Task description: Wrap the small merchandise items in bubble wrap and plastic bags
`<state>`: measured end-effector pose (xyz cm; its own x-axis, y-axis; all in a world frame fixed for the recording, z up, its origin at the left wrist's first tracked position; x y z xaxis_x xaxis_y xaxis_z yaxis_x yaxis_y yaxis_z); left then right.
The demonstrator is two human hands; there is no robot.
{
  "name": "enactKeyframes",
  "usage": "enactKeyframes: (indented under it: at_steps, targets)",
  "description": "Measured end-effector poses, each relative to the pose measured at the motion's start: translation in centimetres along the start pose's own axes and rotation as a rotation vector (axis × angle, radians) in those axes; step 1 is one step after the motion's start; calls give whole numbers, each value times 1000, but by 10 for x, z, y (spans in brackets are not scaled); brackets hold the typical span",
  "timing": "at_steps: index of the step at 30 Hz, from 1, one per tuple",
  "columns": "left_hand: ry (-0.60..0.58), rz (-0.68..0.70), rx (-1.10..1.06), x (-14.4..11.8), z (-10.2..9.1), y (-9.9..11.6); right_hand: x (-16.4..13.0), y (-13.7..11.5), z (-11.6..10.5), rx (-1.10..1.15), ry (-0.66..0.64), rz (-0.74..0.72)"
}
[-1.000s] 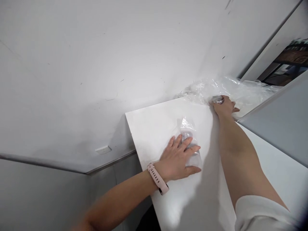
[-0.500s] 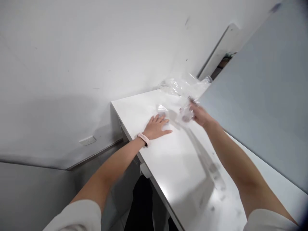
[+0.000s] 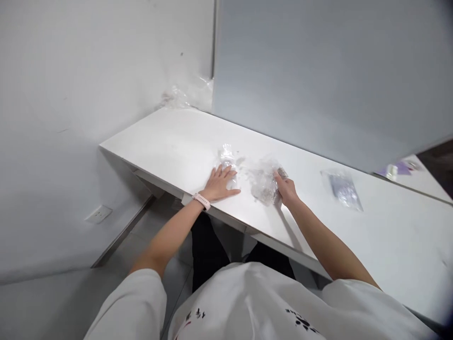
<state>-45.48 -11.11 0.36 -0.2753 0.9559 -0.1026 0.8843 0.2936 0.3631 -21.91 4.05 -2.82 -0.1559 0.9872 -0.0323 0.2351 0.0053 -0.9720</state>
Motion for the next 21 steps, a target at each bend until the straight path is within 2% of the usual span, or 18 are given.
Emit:
enactKeyframes:
  at_steps: [4, 6, 8, 12, 15, 18, 20, 21]
  targets:
    - [-61, 179, 6, -3, 43, 105, -40, 14, -93, -51, 160, -188]
    - [-95, 245, 26, 5, 58, 143, -56, 16, -125, -95, 190, -272]
    - [-123, 286, 62, 19, 67, 170, -64, 17, -146, -111, 174, -316]
    - [-121, 256, 132, 59, 68, 198, -53, 11, -166, -88, 136, -396]
    - [28, 96, 139, 80, 53, 207, -34, 7, -171, -74, 146, -415]
    - [222, -48, -6, 70, 36, 218, -19, 9, -175, -40, 185, -401]
    - [300, -56, -200, 49, 31, 227, -12, 14, -175, 0, 171, -378]
    - [301, -44, -313, 38, 31, 231, -9, 17, -174, 25, 131, -369]
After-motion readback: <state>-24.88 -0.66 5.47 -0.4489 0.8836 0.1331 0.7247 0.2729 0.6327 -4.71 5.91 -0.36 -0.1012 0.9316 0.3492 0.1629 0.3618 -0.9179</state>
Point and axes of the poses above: each hand's wrist, its own x-axis towards the middle knuckle, its own z-axis out of the palm, y = z × x, the point moved 8 cm from there along x, towards the middle knuckle, and after that the axes turned 14 degrees about -z, right-handed, at the moved point
